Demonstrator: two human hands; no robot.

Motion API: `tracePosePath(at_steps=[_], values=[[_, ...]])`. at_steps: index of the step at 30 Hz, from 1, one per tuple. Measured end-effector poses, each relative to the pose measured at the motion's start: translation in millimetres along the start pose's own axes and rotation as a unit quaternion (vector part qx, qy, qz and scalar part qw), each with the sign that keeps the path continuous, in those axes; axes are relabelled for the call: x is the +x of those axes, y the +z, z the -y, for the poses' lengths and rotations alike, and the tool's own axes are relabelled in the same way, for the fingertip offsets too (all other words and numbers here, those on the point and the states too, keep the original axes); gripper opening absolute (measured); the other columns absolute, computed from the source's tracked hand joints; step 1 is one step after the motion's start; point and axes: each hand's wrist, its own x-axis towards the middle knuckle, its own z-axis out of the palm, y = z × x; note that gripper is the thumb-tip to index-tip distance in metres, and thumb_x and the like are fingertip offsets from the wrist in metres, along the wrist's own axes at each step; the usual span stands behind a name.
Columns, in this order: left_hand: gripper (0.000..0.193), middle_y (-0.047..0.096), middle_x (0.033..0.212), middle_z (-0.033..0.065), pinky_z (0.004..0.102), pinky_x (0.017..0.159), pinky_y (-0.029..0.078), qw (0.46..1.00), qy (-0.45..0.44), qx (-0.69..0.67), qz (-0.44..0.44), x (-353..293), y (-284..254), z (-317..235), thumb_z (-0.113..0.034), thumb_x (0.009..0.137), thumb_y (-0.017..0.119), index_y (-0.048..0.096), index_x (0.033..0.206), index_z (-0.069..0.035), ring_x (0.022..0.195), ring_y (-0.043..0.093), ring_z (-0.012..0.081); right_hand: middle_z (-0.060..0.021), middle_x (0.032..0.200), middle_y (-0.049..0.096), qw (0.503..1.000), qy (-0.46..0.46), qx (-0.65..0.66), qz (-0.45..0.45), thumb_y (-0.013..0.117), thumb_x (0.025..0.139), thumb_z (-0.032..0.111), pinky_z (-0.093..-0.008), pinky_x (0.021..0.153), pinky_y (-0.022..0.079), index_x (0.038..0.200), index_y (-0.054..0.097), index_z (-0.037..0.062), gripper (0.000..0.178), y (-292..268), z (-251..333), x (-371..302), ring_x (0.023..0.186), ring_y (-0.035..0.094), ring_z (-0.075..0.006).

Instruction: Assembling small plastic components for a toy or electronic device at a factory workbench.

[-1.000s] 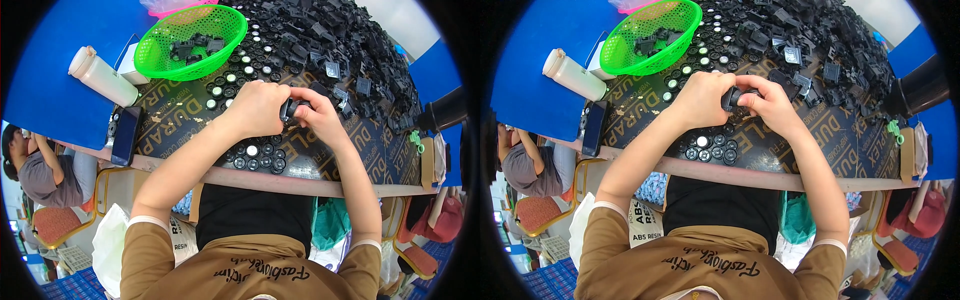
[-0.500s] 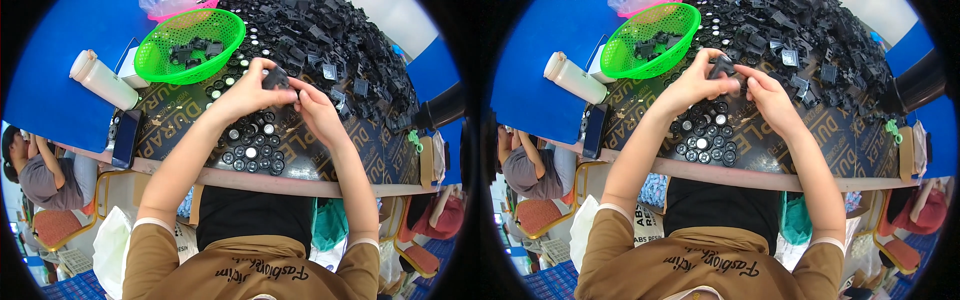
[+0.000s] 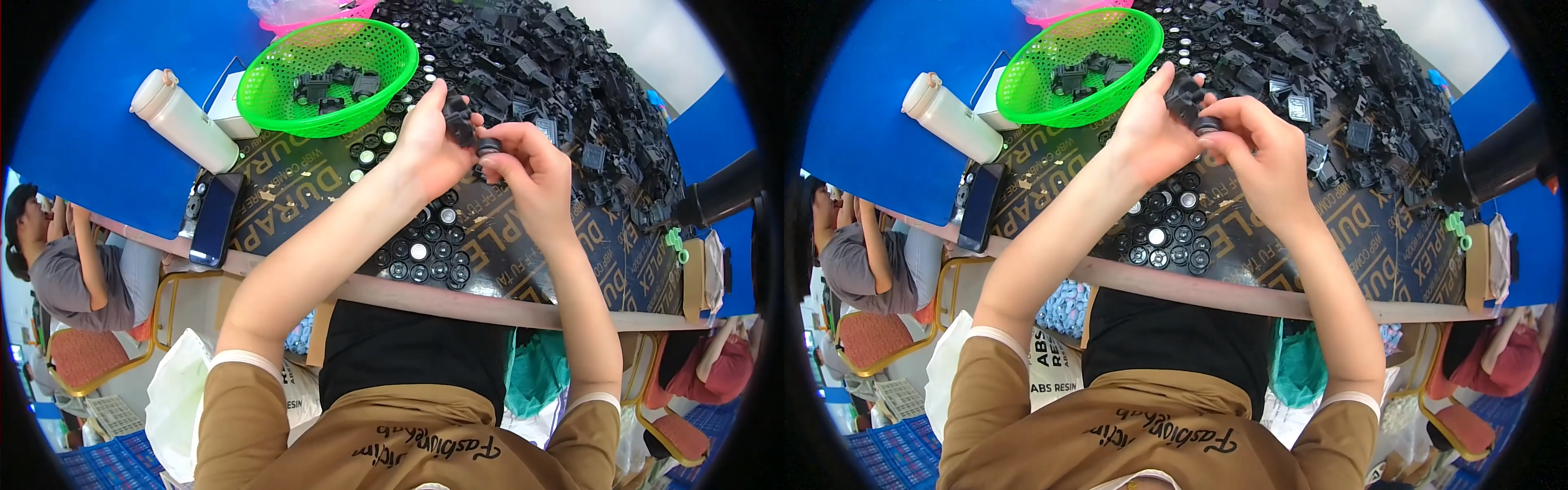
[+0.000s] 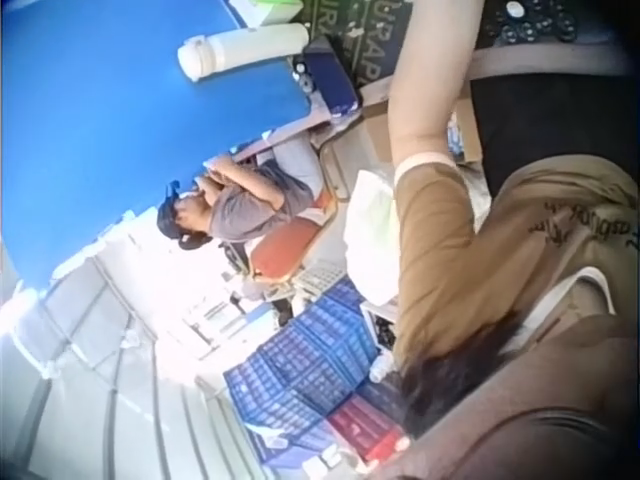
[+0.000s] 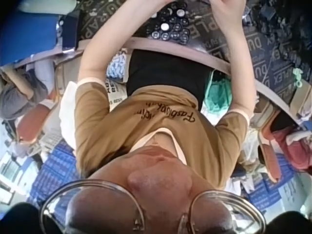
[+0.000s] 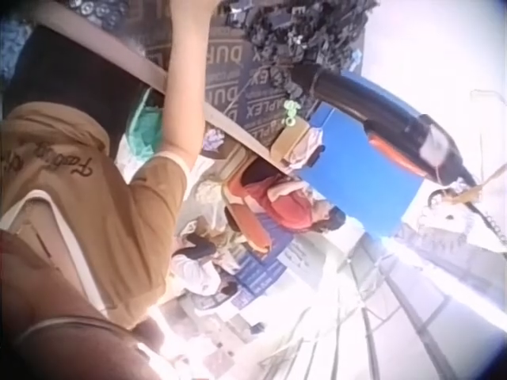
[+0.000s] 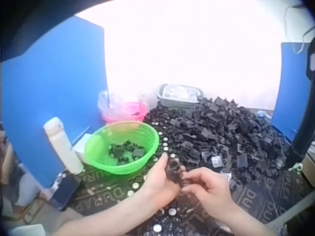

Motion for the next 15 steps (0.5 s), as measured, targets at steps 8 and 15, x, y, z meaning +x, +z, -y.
tracePosePath(at_steps=[8,15], values=[[0.035,0.055,0.089,0.0068,0.0328,0.075,0.048,0.992,0.088,-0.023,0.084,-4.3,7.8,21.3,-0.039,0.097,0.036,0.048,0.100,-0.007,0.081,0.055,0.0180,-0.0080,0.093,0.058,0.955,-0.190,-0.209,-0.094,0.072,0.059,0.001,-0.0310,0.071,0.049,0.080,0.067,0.0066,0.022,8.6,-8.6,5.6,0.080,0.059,-0.0219],[0.033,0.051,0.085,0.0034,0.0271,0.069,0.044,0.989,0.114,-0.065,0.069,-11.8,0.6,23.2,-0.041,0.097,0.036,0.044,0.099,-0.009,0.076,0.051,0.0120,-0.0090,0.092,0.065,0.941,-0.257,-0.200,-0.095,0.073,0.060,0.001,-0.0339,0.078,0.050,0.079,0.065,0.0042,0.021,14.7,-15.4,3.1,0.091,0.061,-0.0273]])
